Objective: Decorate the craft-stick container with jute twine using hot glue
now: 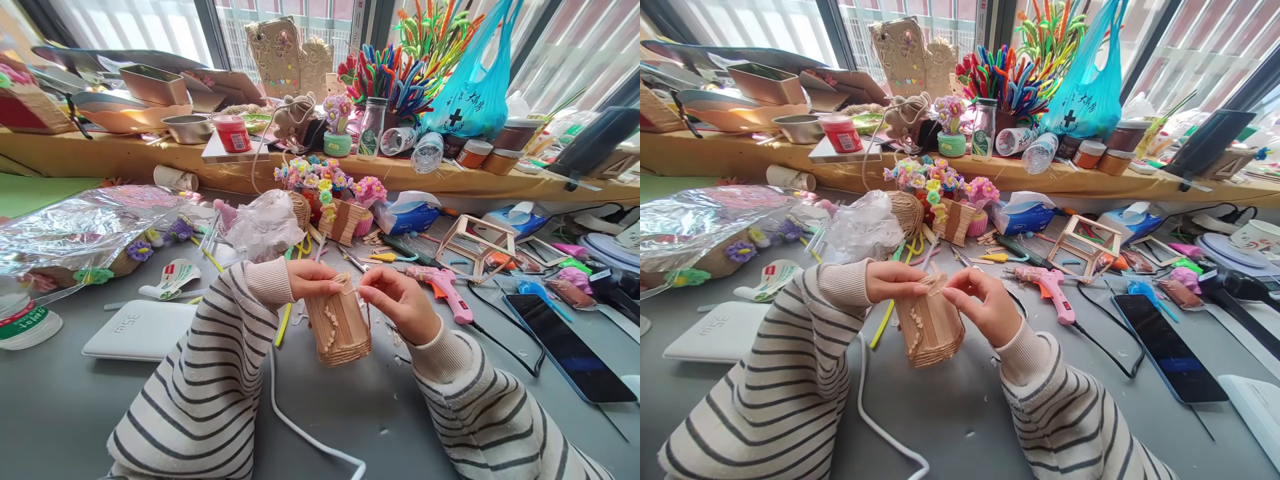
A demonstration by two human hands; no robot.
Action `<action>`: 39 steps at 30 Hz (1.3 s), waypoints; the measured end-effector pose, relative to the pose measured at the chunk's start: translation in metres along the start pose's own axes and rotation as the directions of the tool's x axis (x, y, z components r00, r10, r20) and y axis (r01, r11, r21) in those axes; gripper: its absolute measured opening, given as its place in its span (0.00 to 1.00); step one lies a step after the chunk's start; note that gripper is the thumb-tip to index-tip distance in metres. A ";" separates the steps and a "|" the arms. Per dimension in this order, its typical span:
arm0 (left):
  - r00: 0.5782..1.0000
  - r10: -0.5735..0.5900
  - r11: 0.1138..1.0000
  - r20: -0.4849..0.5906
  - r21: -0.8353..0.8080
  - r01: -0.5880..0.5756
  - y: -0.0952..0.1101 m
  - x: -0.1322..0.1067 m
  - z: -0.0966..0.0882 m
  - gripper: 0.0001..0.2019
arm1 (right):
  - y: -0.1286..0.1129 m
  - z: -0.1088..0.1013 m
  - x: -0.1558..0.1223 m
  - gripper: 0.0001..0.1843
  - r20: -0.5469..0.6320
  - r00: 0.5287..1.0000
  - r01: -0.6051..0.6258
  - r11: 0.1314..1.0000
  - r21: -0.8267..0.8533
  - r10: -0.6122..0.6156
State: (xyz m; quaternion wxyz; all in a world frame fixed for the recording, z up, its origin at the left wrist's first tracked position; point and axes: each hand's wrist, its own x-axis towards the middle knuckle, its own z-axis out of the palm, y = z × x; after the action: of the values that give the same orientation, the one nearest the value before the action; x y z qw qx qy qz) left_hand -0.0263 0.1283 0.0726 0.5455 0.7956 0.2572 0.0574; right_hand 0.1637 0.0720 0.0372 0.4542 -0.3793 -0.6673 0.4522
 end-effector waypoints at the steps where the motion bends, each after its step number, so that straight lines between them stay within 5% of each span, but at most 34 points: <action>1: 1.000 0.005 1.000 0.014 0.008 -0.005 0.000 0.000 0.000 0.20 | 0.000 0.001 0.000 0.06 -0.003 1.000 -0.006 1.000 0.006 0.006; 10: 0.992 0.062 0.970 0.106 0.229 -0.085 -0.002 0.004 0.001 0.27 | -0.004 0.006 -0.003 0.06 0.012 0.999 -0.033 0.989 0.145 0.031; 14: 0.996 0.077 0.968 0.049 0.237 -0.086 0.000 0.000 -0.004 0.24 | -0.005 0.002 -0.001 0.06 0.048 0.997 -0.066 0.982 0.178 0.058; 18: 0.998 0.059 0.978 -0.003 0.202 -0.057 -0.001 -0.008 -0.008 0.22 | -0.007 -0.009 0.001 0.07 0.084 0.993 -0.094 0.991 0.097 0.086; 26: 0.990 0.030 0.957 0.138 0.283 -0.068 0.000 -0.005 -0.004 0.21 | -0.019 -0.015 -0.002 0.06 -0.048 0.996 0.067 0.988 -0.136 -0.074; 34: 0.977 0.099 0.936 0.187 0.315 -0.156 0.020 -0.003 0.011 0.14 | -0.025 0.000 -0.002 0.05 -0.089 0.995 0.047 0.991 0.127 -0.036; 39: 0.984 0.127 0.939 0.127 0.305 -0.161 0.020 0.002 0.018 0.17 | -0.030 0.004 -0.001 0.05 -0.091 0.995 0.061 0.986 0.156 -0.047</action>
State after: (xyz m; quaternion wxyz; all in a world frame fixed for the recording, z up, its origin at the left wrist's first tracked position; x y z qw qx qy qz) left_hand -0.0111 0.1083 0.0834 0.4189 0.8909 0.1749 0.0135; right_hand 0.1573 0.0606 0.0643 0.5237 -0.3433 -0.6188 0.4743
